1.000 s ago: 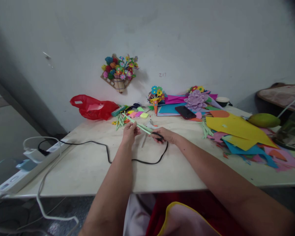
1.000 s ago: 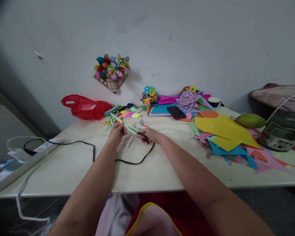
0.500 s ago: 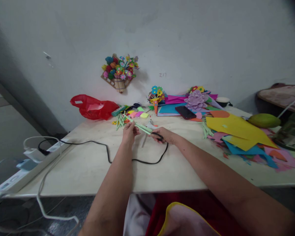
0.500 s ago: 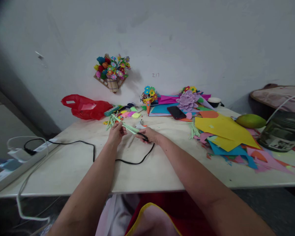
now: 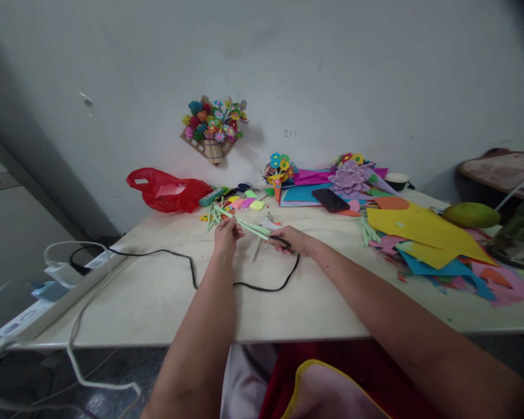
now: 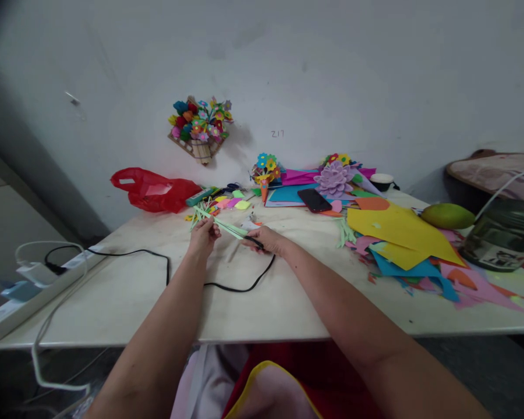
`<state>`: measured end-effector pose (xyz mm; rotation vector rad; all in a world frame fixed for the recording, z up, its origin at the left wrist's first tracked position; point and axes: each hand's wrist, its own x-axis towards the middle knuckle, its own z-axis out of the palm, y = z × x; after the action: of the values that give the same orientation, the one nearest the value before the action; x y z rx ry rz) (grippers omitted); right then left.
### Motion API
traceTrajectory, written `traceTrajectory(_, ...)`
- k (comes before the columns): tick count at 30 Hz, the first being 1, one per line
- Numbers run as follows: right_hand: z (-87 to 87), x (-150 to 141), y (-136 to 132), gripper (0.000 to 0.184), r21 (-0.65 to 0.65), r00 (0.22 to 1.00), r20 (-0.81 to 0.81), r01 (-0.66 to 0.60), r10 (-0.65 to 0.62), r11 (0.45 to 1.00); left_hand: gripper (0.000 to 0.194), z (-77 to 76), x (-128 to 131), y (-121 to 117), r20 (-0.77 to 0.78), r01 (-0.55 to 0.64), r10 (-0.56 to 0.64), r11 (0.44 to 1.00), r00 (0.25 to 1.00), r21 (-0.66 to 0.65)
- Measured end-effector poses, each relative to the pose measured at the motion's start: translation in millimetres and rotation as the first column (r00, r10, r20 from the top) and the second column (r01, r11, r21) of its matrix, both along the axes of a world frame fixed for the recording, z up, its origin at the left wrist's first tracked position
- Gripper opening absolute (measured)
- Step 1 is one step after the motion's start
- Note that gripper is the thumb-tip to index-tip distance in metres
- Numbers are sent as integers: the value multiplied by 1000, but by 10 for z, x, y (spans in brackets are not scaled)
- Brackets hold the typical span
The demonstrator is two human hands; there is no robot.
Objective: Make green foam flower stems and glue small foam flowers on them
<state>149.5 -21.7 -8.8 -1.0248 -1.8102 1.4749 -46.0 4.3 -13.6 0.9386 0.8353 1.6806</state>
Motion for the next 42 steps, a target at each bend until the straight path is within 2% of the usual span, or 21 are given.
traceTrajectory(10, 7, -4, -17, 25, 6, 999, 23, 31, -31, 1000, 33, -17, -5, 17, -1, -2, 2, 1000, 1000, -12)
traceTrajectory(20, 12, 10, -14, 30, -47, 1000, 6, -17, 17, 999, 34, -13, 13, -2, -22, 50, -50, 999, 999, 8)
traceTrajectory(27, 4, 70, 3, 40, -65, 989, -63, -136, 132, 989, 36, -13, 12, -5, -35, 80, -80, 997, 996, 10)
traceTrajectory(37, 1, 181, 58, 49, -115, 957, -81, -287, 279, 951, 34, 22, -2, -23, -97, 97, -92, 994, 991, 41)
traceTrajectory(42, -14, 200, 78, 53, -110, 953, -79, -299, 291, 948, 34, 57, 0, -48, -145, 106, -95, 992, 985, 68)
